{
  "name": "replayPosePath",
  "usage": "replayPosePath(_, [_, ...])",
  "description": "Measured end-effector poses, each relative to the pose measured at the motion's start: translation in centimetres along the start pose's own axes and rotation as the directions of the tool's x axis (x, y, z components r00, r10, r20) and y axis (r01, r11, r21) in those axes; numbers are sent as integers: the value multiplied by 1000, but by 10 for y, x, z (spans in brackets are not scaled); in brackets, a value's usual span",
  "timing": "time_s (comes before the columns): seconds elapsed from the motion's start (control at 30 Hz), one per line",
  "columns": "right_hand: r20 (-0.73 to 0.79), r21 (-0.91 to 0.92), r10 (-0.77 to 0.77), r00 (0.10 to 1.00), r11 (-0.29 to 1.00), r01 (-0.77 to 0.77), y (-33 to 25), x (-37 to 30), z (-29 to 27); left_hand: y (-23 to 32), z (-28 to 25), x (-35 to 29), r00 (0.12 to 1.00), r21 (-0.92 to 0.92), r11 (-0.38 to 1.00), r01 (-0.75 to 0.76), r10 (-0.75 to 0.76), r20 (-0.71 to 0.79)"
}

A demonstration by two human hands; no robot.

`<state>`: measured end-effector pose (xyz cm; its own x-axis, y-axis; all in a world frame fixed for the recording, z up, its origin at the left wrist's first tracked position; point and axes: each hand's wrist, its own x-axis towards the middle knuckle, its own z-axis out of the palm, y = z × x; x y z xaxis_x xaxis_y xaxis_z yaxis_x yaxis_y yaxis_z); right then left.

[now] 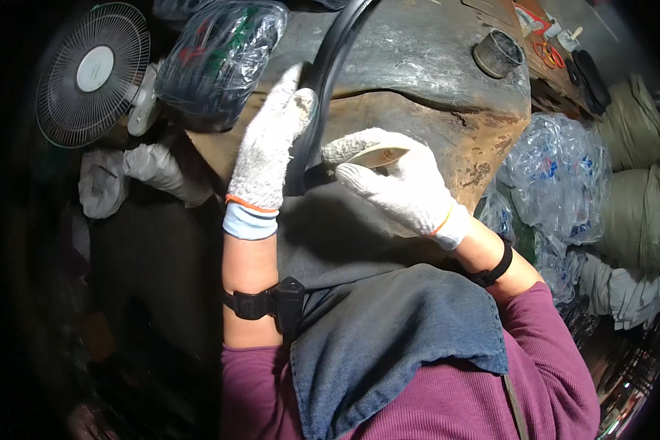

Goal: Applying adhesive to the bottom and edges of shoe soles using a brush.

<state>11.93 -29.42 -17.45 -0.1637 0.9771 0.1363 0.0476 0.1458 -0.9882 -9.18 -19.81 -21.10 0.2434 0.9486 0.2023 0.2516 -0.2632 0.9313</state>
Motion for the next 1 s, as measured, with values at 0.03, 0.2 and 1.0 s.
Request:
replayPosePath(0.03, [29, -203, -174, 984, 963, 176, 3, 5, 5, -6, -7, -7, 998, 25, 1000, -17, 15, 56])
replayPosePath(0.2, [-149, -459, -359, 921, 850, 257, 25, 45, -30, 7, -5, -33, 987, 96, 995, -39, 23, 161])
replayPosePath(1.0, [-132, -971, -664, 736, 238, 41, 2, 107, -314, -282, -324, -247, 781, -984, -73, -164, -619, -85])
